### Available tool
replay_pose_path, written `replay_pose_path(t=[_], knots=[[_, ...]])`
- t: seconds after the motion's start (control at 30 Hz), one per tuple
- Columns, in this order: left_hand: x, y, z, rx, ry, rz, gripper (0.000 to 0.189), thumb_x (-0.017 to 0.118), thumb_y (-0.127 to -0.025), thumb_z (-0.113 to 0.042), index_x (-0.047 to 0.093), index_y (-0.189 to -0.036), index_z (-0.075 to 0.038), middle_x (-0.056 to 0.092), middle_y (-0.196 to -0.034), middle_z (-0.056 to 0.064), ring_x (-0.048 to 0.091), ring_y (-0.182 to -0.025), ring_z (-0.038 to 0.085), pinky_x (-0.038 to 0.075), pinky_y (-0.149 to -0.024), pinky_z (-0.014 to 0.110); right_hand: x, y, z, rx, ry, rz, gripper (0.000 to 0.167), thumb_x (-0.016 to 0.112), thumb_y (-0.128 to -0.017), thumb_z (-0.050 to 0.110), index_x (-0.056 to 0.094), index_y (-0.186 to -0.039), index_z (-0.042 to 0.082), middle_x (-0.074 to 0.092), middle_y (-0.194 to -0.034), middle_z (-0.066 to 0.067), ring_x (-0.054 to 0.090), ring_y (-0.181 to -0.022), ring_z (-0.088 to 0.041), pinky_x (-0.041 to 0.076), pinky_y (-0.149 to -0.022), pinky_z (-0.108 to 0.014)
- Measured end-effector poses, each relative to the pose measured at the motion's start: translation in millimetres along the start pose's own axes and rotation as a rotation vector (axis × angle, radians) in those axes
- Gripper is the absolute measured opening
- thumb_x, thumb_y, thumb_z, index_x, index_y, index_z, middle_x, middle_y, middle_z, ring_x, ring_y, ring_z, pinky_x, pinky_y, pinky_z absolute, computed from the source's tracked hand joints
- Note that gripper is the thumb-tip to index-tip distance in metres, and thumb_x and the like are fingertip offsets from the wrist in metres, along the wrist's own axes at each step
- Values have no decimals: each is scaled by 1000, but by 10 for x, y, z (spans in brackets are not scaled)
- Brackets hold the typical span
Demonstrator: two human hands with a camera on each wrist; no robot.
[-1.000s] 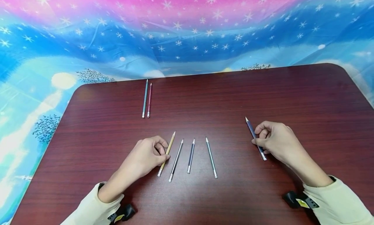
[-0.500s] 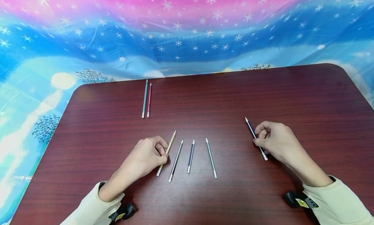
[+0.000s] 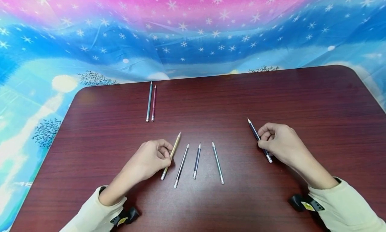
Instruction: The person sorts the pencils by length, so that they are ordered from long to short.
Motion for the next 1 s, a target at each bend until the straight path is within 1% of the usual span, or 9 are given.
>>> replay_pose_path(t=[0.13, 0.27, 0.43, 0.53, 0.67, 0.77, 0.9, 1.0], knots=[[-28, -27, -8, -10, 38, 16, 29, 74, -75, -2, 72, -103, -9, 67, -74, -7, 58, -69, 7, 50, -71, 26, 14, -20, 74, 4, -25, 11, 23, 62, -95, 3, 60, -117, -5, 60, -86, -1, 56, -68, -6, 56, -58, -27], [-77, -48, -24, -12, 61, 23, 26, 72, -76, -1, 73, -101, -11, 67, -75, -6, 58, -67, 8, 48, -67, 24, 34, -48, 141, -17, -37, 17, 24, 62, -96, 2, 60, -118, -6, 61, -87, -2, 57, -69, -6, 56, -58, -27], [-132, -84, -24, -19, 114, 50, 26, 71, -78, 0, 73, -102, -10, 68, -76, -5, 58, -66, 7, 47, -66, 24, 80, -99, 231, -37, -35, 24, 24, 63, -95, 3, 61, -118, -5, 62, -89, -3, 57, -70, -5, 57, -58, -26], [-160, -114, -13, -30, 189, 81, 26, 70, -80, 0, 73, -105, -7, 68, -78, -2, 60, -65, 7, 50, -65, 24, 100, -122, 292, -47, -34, 28, 23, 63, -95, 2, 61, -117, -4, 61, -89, -4, 57, -70, -6, 57, -59, -27], [-208, -145, 8, -42, 329, 120, 26, 65, -84, 2, 71, -110, 0, 67, -81, 4, 65, -66, 8, 61, -66, 26, 120, -146, 393, -64, -38, 33, 22, 64, -94, 2, 62, -116, -4, 61, -89, -5, 58, -71, -6, 58, -59, -27], [-251, -183, 33, -61, 412, 135, 27, 62, -87, 4, 69, -113, 3, 67, -85, 6, 66, -69, 9, 65, -70, 30, 135, -170, 479, -83, -40, 35, 21, 65, -94, 2, 63, -115, -3, 62, -89, -6, 59, -72, -7, 59, -60, -27], [-328, -255, 61, -77, 458, 126, 29, 59, -89, 5, 69, -117, 6, 68, -89, 8, 67, -72, 9, 66, -72, 31, 166, -228, 598, -114, -69, 39, 20, 64, -93, 0, 64, -113, -3, 63, -88, -7, 60, -71, -8, 60, -60, -28], [-396, -312, 80, -88, 477, 107, 30, 59, -92, 6, 70, -120, 6, 70, -91, 10, 68, -75, 9, 66, -73, 31, 197, -288, 681, -129, -95, 44, 21, 64, -92, 0, 64, -113, -4, 64, -87, -7, 61, -70, -8, 61, -60, -28]])
Point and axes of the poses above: each hand's wrist, its own y-axis away from the middle knuckle, its own x-axis out of the palm, z = x × y, the point moved 1 cm from there along -y, towards the middle knuckle
